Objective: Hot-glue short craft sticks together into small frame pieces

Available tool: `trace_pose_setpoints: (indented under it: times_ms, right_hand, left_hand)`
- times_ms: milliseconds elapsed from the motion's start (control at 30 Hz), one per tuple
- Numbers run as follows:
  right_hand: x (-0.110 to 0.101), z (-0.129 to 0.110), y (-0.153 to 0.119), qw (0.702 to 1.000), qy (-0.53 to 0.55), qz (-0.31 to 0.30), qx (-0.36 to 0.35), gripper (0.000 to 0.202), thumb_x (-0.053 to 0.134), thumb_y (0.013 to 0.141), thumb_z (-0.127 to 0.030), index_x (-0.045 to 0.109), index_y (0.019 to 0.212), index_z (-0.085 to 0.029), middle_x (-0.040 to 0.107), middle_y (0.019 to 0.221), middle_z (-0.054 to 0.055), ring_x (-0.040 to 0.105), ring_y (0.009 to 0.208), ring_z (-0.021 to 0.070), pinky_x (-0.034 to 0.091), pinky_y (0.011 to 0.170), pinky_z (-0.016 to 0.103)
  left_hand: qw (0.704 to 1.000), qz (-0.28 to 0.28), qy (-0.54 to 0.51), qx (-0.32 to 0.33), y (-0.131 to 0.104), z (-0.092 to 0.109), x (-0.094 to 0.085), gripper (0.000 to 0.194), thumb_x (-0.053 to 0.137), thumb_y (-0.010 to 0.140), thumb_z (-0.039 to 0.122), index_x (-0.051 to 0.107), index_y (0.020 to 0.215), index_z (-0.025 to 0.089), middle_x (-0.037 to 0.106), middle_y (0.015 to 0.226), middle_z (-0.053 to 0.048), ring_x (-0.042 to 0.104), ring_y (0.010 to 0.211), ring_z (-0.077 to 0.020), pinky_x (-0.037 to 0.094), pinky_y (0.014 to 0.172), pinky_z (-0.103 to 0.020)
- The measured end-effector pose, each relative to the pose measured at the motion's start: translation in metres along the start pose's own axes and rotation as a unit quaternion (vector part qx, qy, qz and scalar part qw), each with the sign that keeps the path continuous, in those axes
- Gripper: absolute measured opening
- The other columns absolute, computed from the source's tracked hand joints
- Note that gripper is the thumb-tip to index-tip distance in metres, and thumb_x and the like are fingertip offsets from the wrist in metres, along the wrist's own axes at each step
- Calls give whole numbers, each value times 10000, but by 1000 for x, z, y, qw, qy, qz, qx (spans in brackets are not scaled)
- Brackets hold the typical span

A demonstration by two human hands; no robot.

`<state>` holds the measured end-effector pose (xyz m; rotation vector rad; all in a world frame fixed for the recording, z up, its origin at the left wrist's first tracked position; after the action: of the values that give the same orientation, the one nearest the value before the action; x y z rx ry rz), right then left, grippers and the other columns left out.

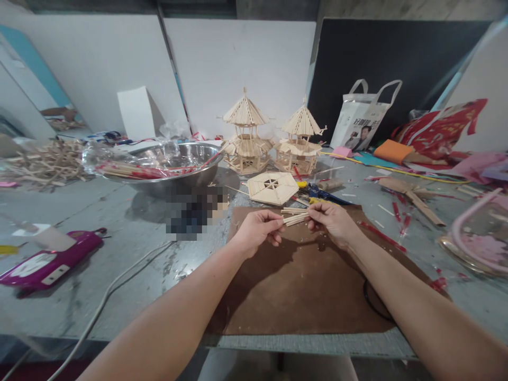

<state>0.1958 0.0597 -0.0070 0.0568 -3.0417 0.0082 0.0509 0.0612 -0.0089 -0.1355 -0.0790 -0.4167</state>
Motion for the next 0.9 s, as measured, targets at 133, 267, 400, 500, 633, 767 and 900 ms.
trace_pose_setpoints:
  times_ms: [133, 267, 400, 500, 633, 767, 900]
  right_hand:
    - [0, 1, 1, 1000, -1, -2, -1, 198, 612, 598, -298, 521, 682, -143, 567, 564, -25, 498, 426, 48, 434, 436, 180]
    - [0, 1, 1, 1000, 2, -2, -1, 201, 615, 594, -298, 519, 682, -145, 567, 566, -23, 500, 427, 53, 438, 438, 189]
    - [1, 0, 1, 1000, -1, -1, -2, 204, 617, 590, -301, 520, 670, -141, 563, 558, -22, 497, 424, 53, 436, 436, 191]
    - [1, 0, 0, 1000, -3, 1, -3, 204, 617, 590, -301, 521, 670, -140, 560, 554, -25, 496, 423, 52, 435, 438, 190]
    - [1, 1, 0, 1000, -4, 2, -2, 202, 616, 592, -300, 519, 679, -145, 566, 568, -28, 499, 429, 53, 435, 445, 195]
    - [1, 1, 0, 1000, -2, 2, -4, 201, 617, 588, -301, 523, 678, -149, 566, 568, -29, 498, 430, 55, 437, 449, 202]
    - [1, 0, 0, 1000, 0, 2, -1, 207, 625, 575, -303, 522, 669, -150, 565, 552, -31, 497, 423, 57, 433, 446, 205]
  left_hand:
    - [1000, 0, 11, 5, 0, 1, 0, 180, 593, 607, 237, 502, 704, 116, 541, 552, 12, 489, 381, -60, 418, 345, -181]
    - [1000, 0, 16, 6, 0, 1, 0, 175, 589, 609, 232, 502, 707, 115, 541, 549, 12, 488, 378, -60, 420, 345, -183]
    - [1000, 0, 18, 8, 0, 1, 0, 160, 583, 612, 219, 502, 701, 113, 534, 538, 15, 487, 375, -62, 418, 341, -186]
    - [1000, 0, 18, 7, 0, 2, 0, 163, 581, 612, 224, 502, 701, 112, 534, 537, 14, 487, 375, -62, 419, 342, -184]
    - [1000, -1, 21, 7, 0, 2, 0, 166, 580, 612, 228, 502, 701, 112, 534, 538, 13, 490, 377, -60, 423, 348, -179]
    - [1000, -3, 20, 7, 0, 2, 0, 164, 581, 613, 227, 502, 700, 114, 537, 545, 11, 490, 378, -61, 425, 348, -185]
    - [1000, -3, 18, 8, 0, 1, 0, 155, 580, 616, 218, 503, 700, 113, 535, 540, 10, 488, 375, -61, 421, 344, -187]
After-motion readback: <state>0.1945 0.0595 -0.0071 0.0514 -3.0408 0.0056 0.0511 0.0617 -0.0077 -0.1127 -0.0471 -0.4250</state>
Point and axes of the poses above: each hand's wrist, its own y-axis towards the middle knuckle, its own x-axis out of the palm, z = x × y, the point moved 9 cm from there along y, towards the middle knuckle
